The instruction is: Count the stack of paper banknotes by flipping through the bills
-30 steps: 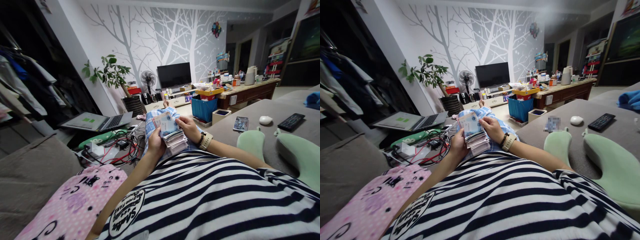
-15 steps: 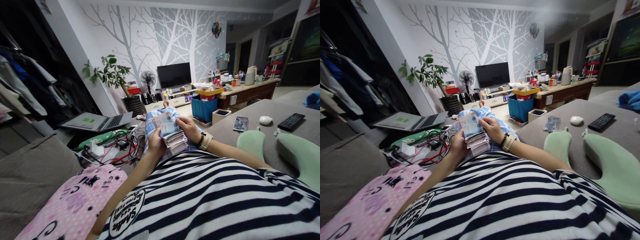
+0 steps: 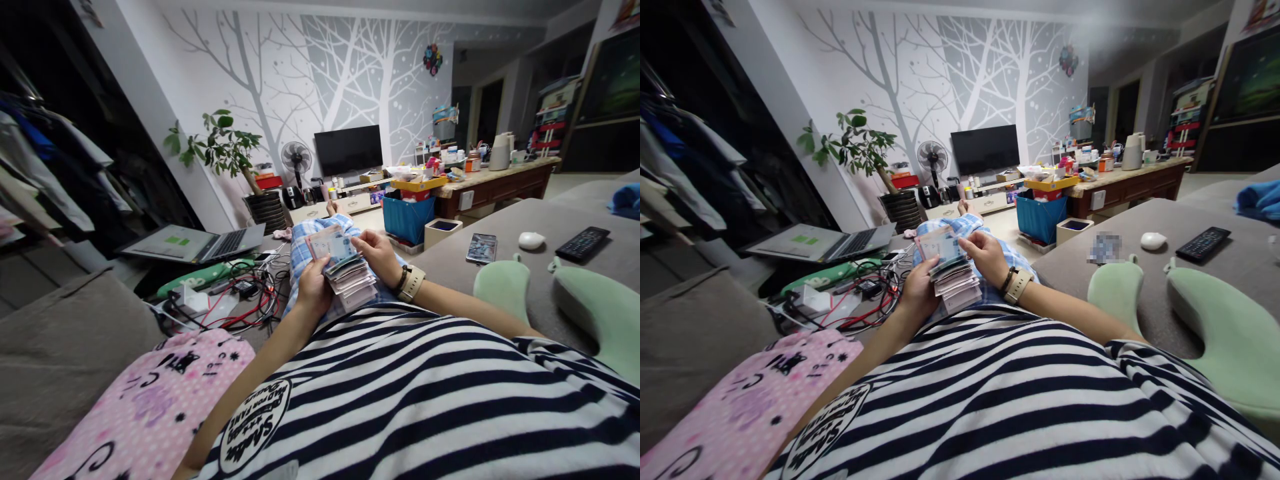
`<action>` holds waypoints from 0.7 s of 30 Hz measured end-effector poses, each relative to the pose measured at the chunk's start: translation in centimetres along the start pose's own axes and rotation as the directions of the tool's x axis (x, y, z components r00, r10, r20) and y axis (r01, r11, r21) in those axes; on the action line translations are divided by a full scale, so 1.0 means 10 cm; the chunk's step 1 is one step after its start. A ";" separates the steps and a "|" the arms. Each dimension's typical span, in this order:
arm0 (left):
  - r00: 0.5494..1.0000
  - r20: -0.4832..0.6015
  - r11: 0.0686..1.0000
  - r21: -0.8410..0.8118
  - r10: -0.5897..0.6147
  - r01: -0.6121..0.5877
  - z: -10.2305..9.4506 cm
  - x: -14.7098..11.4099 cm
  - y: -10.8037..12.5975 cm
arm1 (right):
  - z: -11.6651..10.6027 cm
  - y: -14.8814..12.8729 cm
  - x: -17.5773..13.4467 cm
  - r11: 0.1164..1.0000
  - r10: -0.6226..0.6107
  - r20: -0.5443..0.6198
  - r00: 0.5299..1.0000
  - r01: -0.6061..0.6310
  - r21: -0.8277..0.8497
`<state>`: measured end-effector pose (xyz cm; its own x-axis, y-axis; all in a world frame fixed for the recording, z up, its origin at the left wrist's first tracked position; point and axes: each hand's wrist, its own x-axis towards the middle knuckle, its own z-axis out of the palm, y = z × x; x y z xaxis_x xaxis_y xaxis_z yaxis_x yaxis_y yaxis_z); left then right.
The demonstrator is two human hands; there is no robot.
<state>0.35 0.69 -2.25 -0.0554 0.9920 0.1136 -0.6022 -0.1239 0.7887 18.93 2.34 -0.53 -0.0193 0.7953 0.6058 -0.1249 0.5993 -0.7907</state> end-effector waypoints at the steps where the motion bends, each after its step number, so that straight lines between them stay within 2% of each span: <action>1: 1.000 0.005 1.000 0.012 -0.005 0.005 -0.01 0.00 0.00 | 0.00 0.01 0.01 1.000 0.018 -0.019 1.000 -0.018 -0.008; 9: 0.999 -0.037 0.998 0.064 0.013 -0.011 0.07 -0.07 0.02 | -0.01 0.04 0.03 0.998 0.023 0.040 0.999 -0.021 -0.055; 17: 0.993 -0.114 0.995 -0.093 -0.037 0.027 0.18 -0.07 0.03 | -0.01 0.00 0.02 0.999 0.013 0.053 0.998 -0.010 -0.050; 21: 0.993 -0.112 0.996 -0.092 -0.021 0.011 0.15 -0.04 0.03 | -0.01 0.00 0.02 1.000 -0.011 0.085 0.996 0.012 -0.019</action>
<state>1.44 0.26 -1.16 -0.1318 0.9909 0.0285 -0.6732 -0.1105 0.7311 19.01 2.50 -0.38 -0.1024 0.7783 0.6195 -0.1063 0.6106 -0.7848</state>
